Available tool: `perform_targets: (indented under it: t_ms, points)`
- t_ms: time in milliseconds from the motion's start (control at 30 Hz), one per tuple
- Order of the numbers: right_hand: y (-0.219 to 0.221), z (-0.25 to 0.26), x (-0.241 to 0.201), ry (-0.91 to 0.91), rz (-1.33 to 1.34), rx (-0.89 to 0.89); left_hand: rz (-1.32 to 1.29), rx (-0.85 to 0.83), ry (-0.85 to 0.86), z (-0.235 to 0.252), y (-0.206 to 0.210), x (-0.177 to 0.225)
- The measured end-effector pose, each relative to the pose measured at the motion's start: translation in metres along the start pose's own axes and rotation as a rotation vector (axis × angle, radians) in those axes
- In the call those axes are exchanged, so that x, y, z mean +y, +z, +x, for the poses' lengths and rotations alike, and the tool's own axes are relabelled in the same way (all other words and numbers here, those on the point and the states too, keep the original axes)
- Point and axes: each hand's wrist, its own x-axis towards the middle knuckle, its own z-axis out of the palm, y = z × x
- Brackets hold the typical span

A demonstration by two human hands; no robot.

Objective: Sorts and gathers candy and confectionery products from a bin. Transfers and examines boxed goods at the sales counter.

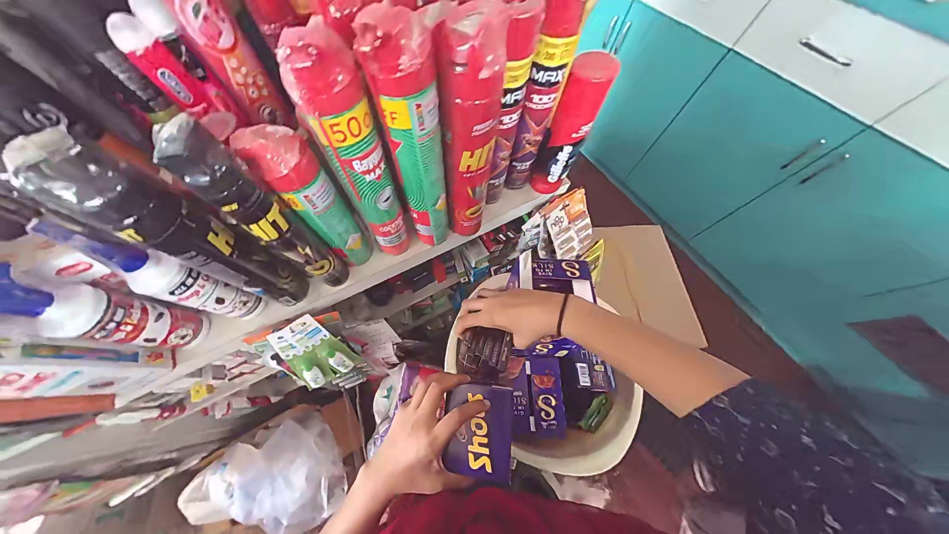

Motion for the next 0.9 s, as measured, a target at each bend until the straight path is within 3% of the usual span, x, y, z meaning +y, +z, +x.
perform_targets:
  t_ms: [167,300,400,533,733,900]
  points:
    - [-0.013,0.003,0.005,0.123,-0.074,0.041,0.034,0.015,-0.059,0.001,-0.004,-0.004]
    - [-0.01,0.004,0.004,0.111,-0.111,0.076,0.083,0.072,-0.098,0.001,-0.004,-0.009]
    - [0.014,0.011,0.013,0.155,-0.231,0.097,0.111,0.053,-0.074,0.009,0.001,-0.01]
    - [0.055,0.021,0.026,0.351,-0.268,0.08,0.082,0.033,-0.078,0.024,0.004,-0.016]
    - [0.033,-0.015,-0.03,0.403,-0.122,0.323,0.14,0.058,-0.106,0.037,0.018,-0.004]
    - [0.056,-0.082,-0.072,0.525,0.381,0.3,0.161,0.107,-0.137,0.04,0.031,0.004]
